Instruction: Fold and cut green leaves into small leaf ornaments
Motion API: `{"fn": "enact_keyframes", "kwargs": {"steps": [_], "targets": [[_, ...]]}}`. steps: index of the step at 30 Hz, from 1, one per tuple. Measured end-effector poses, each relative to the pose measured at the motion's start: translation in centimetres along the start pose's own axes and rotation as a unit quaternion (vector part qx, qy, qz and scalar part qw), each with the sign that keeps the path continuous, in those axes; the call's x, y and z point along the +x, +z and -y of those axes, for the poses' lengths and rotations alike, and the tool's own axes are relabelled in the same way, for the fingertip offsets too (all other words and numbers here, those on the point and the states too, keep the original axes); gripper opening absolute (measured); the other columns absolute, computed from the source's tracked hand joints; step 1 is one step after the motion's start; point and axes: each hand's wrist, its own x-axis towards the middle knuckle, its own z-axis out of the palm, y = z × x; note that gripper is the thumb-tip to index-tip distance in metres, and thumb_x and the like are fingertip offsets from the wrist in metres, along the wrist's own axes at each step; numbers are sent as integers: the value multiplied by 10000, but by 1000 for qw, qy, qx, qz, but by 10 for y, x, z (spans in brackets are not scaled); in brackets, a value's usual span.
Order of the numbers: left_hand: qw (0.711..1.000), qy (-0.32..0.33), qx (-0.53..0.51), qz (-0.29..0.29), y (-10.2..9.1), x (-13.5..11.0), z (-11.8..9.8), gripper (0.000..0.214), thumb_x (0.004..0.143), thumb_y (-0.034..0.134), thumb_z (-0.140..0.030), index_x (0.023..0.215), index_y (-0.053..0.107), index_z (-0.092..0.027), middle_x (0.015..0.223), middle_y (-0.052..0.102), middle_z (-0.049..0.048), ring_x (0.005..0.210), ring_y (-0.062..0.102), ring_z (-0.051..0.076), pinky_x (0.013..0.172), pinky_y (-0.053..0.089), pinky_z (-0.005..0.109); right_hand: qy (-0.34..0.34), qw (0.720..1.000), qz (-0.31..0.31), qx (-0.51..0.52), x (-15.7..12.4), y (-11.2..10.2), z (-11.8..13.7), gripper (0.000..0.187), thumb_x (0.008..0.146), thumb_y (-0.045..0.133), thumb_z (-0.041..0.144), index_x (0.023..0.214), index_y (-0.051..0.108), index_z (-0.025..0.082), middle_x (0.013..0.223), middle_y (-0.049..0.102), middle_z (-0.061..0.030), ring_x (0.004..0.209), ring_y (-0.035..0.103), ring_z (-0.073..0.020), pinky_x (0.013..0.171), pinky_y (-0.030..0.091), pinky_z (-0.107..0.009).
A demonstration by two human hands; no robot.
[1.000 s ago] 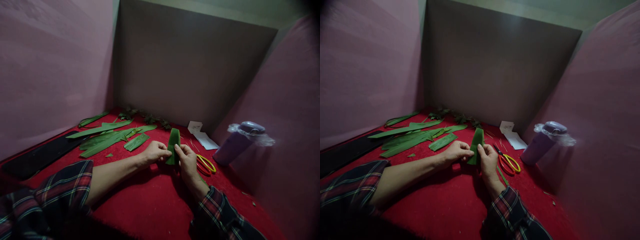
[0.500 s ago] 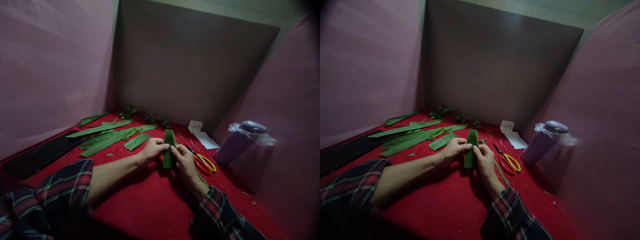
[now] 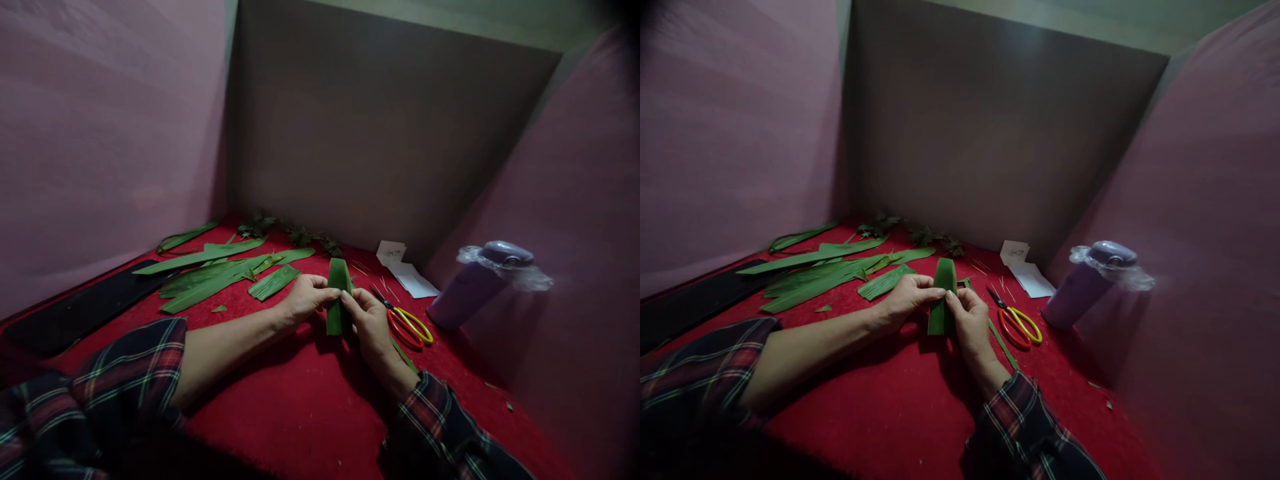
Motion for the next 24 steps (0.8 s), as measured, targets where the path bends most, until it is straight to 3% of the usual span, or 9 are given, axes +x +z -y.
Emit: {"fn": "enact_keyframes", "kwargs": {"steps": [18, 24], "targets": [[1000, 5, 13, -28, 0, 1, -1, 209, 575, 650, -297, 580, 541, -118, 498, 495, -28, 459, 432, 71, 474, 327, 209, 23, 999, 25, 19, -2, 4, 2, 308, 624, 714, 418, 755, 590, 169, 625, 604, 17, 530, 531, -122, 486, 430, -228], [999, 25, 8, -31, 1, 1, -3, 228, 556, 668, -306, 558, 543, -116, 495, 493, -32, 456, 423, 66, 477, 330, 208, 32, 999, 38, 21, -3, 4, 3, 299, 618, 718, 413, 715, 583, 164, 619, 590, 19, 518, 508, -108, 468, 406, -213]]}}
